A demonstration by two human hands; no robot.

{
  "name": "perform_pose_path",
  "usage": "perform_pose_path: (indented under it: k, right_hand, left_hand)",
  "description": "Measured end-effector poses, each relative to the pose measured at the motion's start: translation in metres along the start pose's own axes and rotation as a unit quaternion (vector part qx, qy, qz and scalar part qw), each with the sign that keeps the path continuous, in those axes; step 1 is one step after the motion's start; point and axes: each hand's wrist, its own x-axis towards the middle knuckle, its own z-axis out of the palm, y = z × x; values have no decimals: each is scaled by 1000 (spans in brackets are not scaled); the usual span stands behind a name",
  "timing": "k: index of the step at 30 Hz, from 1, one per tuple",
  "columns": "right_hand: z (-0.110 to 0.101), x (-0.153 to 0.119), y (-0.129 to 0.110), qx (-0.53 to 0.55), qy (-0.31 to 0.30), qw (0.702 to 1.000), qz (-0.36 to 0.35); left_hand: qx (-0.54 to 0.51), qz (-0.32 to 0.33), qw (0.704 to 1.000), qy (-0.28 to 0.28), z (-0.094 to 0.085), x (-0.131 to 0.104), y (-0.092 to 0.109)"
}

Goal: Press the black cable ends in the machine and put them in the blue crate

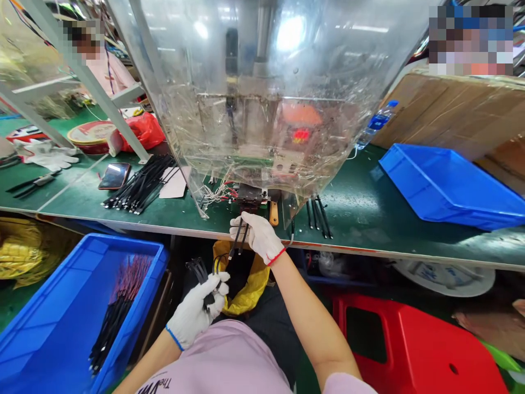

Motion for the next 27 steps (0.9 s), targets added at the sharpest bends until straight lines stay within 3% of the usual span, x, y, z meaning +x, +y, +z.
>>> perform_pose_path:
  k: [2,4,7,9,12,15,19,22,27]
  right_hand:
    - [-16,-9,11,-19,-57,998,28]
    - [-33,-20,34,-50,-118,985,118]
    - [-48,-35,81,-26,-170,958,229]
    - [-47,-40,111,48,-137,968,203]
    - [-40,-37,142,115,-29,985,129]
    - [-39,-24,155,108,57,984,128]
    - [-45,-5,163,110,128,980,105]
    - [-48,8,172,102,171,975,98]
    - [-55,28,187,48,205,974,85]
  left_hand:
    - [66,4,998,8,-8,-8,4]
    - [157,-17,987,-11,-17,-18,9]
    - [306,-64,948,-59,-35,-27,16]
    - [380,-81,919,-67,-45,-29,18]
    - [442,-79,892,-44,-55,-27,16]
    - [444,-60,894,-24,-57,-24,9]
    - [422,-43,905,-18,-58,-20,-2]
    - [457,-46,888,28,-58,-15,-10]
    - [629,9,772,92,-46,-3,-20]
